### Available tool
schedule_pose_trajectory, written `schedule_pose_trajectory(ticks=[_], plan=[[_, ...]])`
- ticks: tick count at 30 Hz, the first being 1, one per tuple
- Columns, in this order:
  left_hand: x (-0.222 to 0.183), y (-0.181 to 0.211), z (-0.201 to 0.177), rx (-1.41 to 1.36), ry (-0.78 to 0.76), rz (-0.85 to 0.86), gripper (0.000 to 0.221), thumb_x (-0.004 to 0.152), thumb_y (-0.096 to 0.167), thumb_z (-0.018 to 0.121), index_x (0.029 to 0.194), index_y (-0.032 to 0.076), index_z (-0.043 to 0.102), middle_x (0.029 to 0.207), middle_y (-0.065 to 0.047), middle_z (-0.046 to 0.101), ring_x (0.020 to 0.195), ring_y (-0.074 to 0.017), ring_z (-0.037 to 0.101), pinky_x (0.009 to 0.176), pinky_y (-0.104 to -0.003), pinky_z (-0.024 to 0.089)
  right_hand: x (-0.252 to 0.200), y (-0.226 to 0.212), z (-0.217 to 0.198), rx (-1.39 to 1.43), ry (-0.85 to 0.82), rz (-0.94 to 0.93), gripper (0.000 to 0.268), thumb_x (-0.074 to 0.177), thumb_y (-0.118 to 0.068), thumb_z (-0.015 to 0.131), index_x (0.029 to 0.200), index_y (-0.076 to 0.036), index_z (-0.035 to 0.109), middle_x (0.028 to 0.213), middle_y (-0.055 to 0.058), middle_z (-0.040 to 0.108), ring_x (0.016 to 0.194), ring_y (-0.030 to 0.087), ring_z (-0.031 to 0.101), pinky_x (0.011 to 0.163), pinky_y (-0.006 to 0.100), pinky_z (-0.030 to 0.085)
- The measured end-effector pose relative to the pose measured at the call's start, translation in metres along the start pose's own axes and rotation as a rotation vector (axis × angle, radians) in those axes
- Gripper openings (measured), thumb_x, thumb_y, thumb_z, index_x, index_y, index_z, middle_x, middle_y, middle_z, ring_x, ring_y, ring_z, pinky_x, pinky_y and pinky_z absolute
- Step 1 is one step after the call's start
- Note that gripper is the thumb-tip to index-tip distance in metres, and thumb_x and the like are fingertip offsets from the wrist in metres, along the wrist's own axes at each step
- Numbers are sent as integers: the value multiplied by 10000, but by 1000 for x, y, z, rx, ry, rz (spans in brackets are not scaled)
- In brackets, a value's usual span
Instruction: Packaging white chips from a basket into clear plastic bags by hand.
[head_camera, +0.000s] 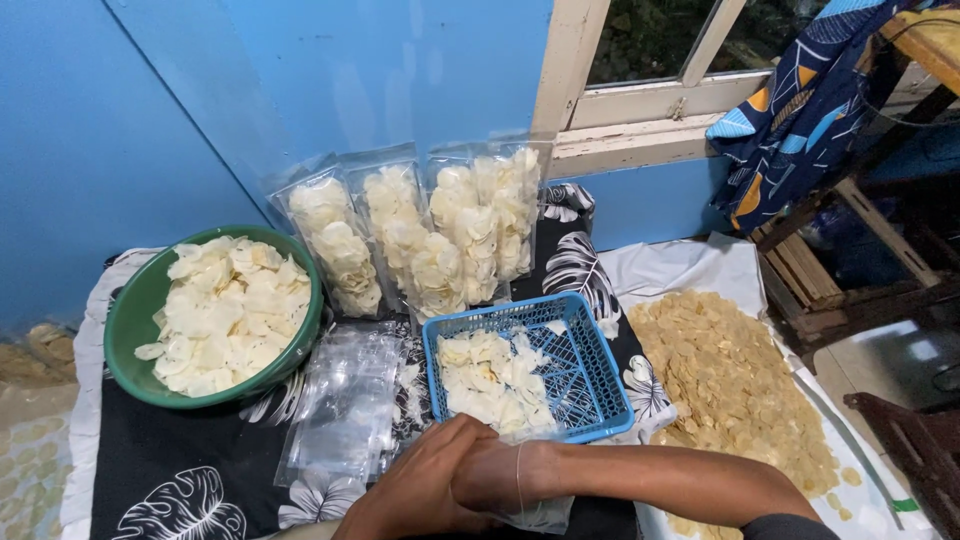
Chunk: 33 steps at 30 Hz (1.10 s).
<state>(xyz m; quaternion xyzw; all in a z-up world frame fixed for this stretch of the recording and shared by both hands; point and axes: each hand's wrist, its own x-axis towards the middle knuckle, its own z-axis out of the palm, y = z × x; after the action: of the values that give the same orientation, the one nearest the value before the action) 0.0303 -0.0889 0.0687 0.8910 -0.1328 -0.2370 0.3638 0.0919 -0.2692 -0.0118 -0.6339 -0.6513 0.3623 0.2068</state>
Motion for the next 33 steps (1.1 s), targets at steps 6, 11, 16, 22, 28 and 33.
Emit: schedule_pose_trajectory(ticks=[6, 11, 16, 22, 28, 33], plan=[[-11, -1, -3, -144, -147, 64, 570, 761, 367, 816, 1236, 163, 575, 1231, -70, 710, 1113, -224, 684, 938, -372, 529, 2, -23, -22, -201, -221, 31, 58, 836, 113, 586, 824, 86, 636, 822, 236, 666, 624, 301, 607, 652, 329, 552], [2, -78, 38, -135, -64, 171, 494, 904, 210, 666, 1367, 169, 497, 1230, -78, 691, 1091, -207, 672, 924, -369, 516, -45, 14, -6, -66, -185, 175, 381, 856, -63, 602, 1233, -35, 550, 1124, 213, 643, 795, 369, 624, 643, 446, 537], [3, -106, 43, 280, 542, 350, 902, 818, 549, 777, 1478, 36, 440, 1099, -93, 633, 948, -248, 632, 829, -393, 476, -58, -38, -68, 310, 218, 115, 414, 1025, -120, 500, 1430, -53, 557, 1367, 112, 673, 1118, 269, 683, 963, 385, 535], [24, -79, 50, 575, 930, -26, 816, 669, 334, 809, 1371, 14, 542, 1530, -322, 342, 1302, -455, 434, 1032, -528, 397, -21, -63, -60, 0, 814, 115, 447, 925, -150, 669, 1299, 83, 598, 1406, 233, 618, 1234, 389, 654, 1015, 430, 548], [34, -82, 57, 267, 1038, 99, 1002, 553, 88, 775, 1448, -87, 359, 1520, -293, 421, 1366, -451, 487, 1102, -460, 432, 2, -61, -48, -221, 764, 156, 510, 919, -173, 652, 1392, -40, 515, 1422, 181, 522, 1257, 378, 545, 991, 449, 456], [61, -121, 68, 237, 1406, 64, 986, 743, 388, 889, 1539, 146, 360, 1482, -106, 528, 984, -325, 723, 707, -454, 585, 6, -45, -29, -197, 1065, -117, 306, 959, -59, 699, 1263, -92, 708, 1337, 177, 636, 1216, 459, 655, 938, 543, 606]])
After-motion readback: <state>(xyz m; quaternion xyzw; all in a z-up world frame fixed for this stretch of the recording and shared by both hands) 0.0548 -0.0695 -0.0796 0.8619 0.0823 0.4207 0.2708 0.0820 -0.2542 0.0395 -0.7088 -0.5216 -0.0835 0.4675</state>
